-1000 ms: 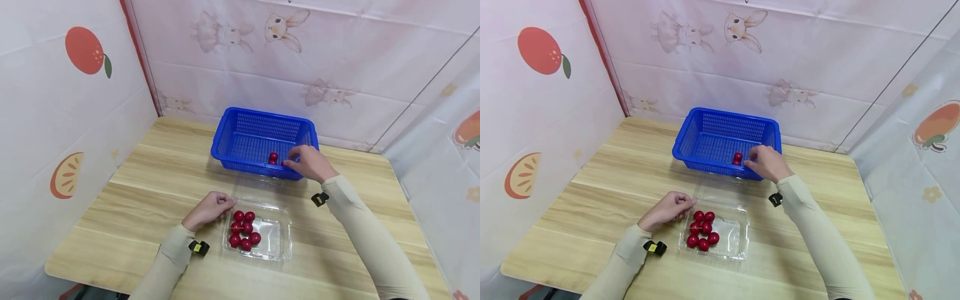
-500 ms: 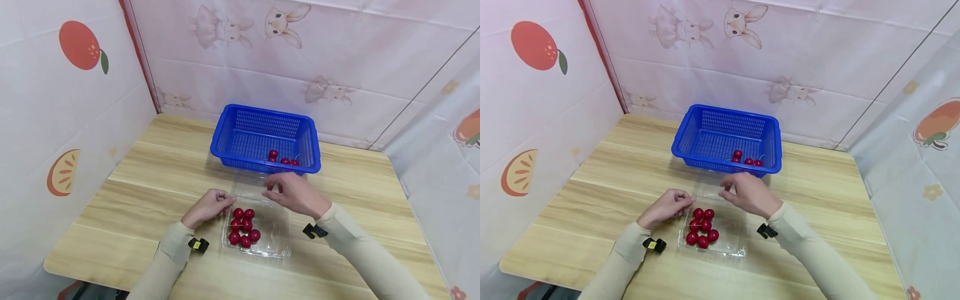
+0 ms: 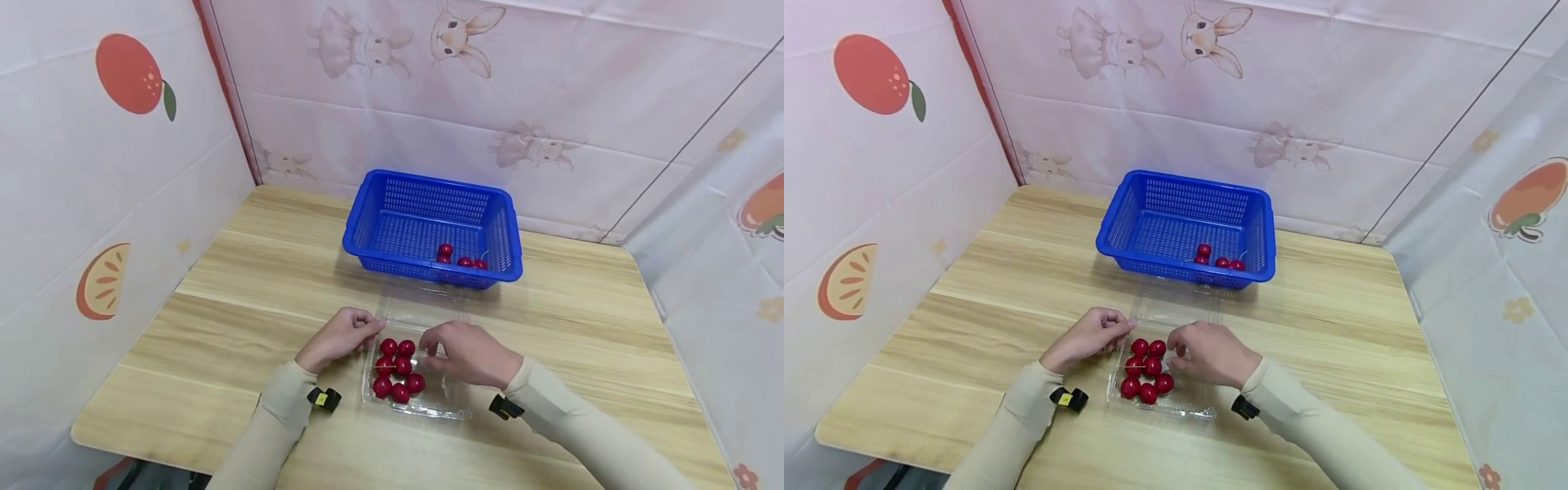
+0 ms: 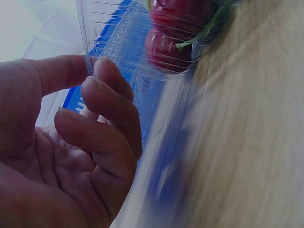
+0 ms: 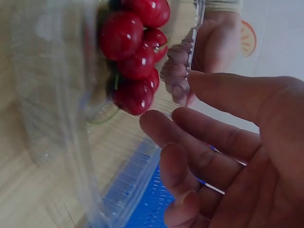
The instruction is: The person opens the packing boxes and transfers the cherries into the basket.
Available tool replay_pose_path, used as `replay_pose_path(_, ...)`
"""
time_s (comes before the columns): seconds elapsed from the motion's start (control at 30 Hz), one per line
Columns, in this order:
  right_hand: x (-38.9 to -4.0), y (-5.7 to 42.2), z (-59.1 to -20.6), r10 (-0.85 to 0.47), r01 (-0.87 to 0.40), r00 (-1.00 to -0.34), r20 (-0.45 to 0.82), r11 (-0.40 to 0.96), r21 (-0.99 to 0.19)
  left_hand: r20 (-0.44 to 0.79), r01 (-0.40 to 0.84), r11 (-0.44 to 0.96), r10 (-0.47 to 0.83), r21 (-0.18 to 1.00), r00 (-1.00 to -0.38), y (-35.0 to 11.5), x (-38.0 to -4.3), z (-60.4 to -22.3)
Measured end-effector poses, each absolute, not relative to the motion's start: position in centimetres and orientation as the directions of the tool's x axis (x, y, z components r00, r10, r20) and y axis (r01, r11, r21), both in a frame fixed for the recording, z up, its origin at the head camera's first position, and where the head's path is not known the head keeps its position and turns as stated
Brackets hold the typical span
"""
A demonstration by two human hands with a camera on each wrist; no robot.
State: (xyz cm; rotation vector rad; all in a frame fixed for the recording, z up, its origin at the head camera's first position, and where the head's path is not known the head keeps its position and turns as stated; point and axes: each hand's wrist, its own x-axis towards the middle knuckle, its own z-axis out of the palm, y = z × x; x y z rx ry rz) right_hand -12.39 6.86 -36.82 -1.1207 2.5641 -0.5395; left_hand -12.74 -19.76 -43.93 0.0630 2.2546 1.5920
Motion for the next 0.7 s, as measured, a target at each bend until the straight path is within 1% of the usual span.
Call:
replay_pose_path(0.27,-12.0,6.1,-38.3,-0.754,-0.644,-0.64,-0.149,0.633,-0.43,-0.28,-0.182,0.353,0.252,0.918,-0.926,-19.7,-12.7,-43.9)
replay_pose_path(0.4,-12.1,5.6,-38.9,-0.766,-0.658,-0.62,-0.171,0.626,-0.419,-0.282,-0.182,0.356,0.252,0.917,-0.926,-19.6,-12.7,-43.9)
replay_pose_path(0.5,-12.1,5.4,-39.1,-0.774,-0.671,-0.608,-0.179,0.621,-0.406,-0.282,-0.182,0.358,0.25,0.916,-0.926,-19.6,-12.7,-43.8)
replay_pose_path(0.7,-12.2,4.8,-38.9,-0.772,-0.67,-0.61,-0.181,0.624,-0.401,-0.278,-0.177,0.357,0.254,0.917,-0.926,-19.5,-12.8,-43.6)
